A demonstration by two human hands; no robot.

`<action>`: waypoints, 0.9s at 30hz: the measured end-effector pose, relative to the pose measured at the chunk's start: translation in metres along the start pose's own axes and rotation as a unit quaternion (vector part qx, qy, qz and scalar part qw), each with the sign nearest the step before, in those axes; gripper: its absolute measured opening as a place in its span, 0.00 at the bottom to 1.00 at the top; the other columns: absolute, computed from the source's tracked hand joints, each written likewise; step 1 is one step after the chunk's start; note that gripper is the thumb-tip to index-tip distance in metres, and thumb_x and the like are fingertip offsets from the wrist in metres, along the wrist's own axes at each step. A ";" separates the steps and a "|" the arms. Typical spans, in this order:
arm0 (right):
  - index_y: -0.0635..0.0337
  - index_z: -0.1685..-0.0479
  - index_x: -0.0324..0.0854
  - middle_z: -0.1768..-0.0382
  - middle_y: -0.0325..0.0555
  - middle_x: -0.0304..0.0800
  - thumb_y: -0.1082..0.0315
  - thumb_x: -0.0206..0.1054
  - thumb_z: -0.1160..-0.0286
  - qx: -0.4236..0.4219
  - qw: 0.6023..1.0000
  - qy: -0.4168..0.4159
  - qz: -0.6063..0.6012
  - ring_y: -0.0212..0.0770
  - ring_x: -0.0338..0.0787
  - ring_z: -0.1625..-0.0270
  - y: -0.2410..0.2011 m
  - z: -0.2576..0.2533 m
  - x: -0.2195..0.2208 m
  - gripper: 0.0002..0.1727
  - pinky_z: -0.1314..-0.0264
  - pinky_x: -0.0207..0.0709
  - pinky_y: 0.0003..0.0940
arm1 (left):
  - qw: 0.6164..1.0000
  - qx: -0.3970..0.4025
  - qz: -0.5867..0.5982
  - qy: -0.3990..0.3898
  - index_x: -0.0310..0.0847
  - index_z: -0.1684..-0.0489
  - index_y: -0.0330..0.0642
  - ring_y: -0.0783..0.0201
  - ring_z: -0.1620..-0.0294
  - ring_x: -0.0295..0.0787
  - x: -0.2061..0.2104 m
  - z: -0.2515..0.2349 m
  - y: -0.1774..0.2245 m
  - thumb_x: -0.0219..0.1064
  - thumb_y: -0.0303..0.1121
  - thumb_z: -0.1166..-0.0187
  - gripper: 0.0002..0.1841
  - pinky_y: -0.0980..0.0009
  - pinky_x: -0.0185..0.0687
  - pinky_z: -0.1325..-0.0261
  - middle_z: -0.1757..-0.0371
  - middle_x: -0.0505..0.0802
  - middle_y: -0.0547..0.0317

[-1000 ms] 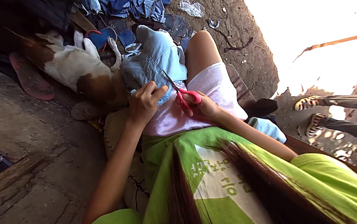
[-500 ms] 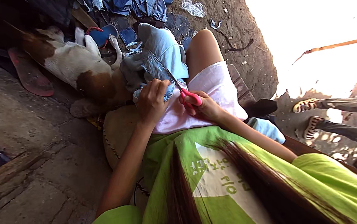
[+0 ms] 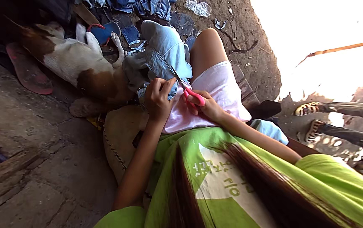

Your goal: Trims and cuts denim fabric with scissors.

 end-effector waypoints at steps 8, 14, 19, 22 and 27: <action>0.50 0.65 0.81 0.81 0.26 0.80 0.50 0.60 0.16 -0.002 1.000 -0.008 -0.030 0.19 0.75 0.83 -0.004 -0.016 0.001 0.16 0.80 0.71 0.15 | 1.000 0.005 0.000 0.004 0.95 0.57 0.38 0.53 0.61 0.85 0.001 -0.001 0.001 0.72 0.27 0.29 0.08 0.66 0.77 0.54 0.66 0.88 0.46; 0.51 0.64 0.82 0.80 0.26 0.82 0.54 0.61 0.17 0.016 0.998 -0.019 -0.059 0.18 0.77 0.82 -0.002 -0.016 0.000 0.13 0.78 0.73 0.14 | 1.000 0.005 0.000 0.014 0.95 0.58 0.38 0.53 0.60 0.85 0.001 0.001 -0.001 0.72 0.27 0.30 0.08 0.66 0.77 0.53 0.66 0.88 0.46; 0.51 0.65 0.80 0.82 0.26 0.81 0.52 0.54 0.14 0.018 0.997 -0.023 -0.069 0.19 0.77 0.83 -0.005 -0.028 0.004 0.17 0.78 0.73 0.15 | 1.000 0.004 0.005 0.020 0.95 0.59 0.37 0.54 0.61 0.84 0.000 0.000 -0.001 0.72 0.29 0.28 0.08 0.68 0.76 0.53 0.67 0.88 0.46; 0.49 0.67 0.81 0.83 0.24 0.80 0.51 0.60 0.16 0.003 0.999 -0.010 -0.048 0.18 0.75 0.84 -0.005 -0.023 0.001 0.16 0.79 0.71 0.14 | 1.000 0.006 0.006 0.025 0.95 0.59 0.38 0.55 0.61 0.84 0.000 0.001 -0.003 0.71 0.28 0.28 0.07 0.69 0.77 0.53 0.67 0.87 0.47; 0.51 0.64 0.81 0.82 0.25 0.81 0.56 0.62 0.17 0.018 0.998 -0.023 -0.062 0.18 0.76 0.83 -0.003 -0.018 0.000 0.11 0.79 0.71 0.14 | 1.000 0.005 0.008 0.017 0.95 0.58 0.37 0.54 0.61 0.84 0.000 0.001 -0.001 0.72 0.26 0.29 0.08 0.68 0.76 0.53 0.67 0.88 0.46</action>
Point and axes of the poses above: each hand's wrist, its own z-axis away from the middle knuckle, its own x-axis out of the palm, y = z × x, the point moved 9 cm from there along -z, towards the middle knuckle
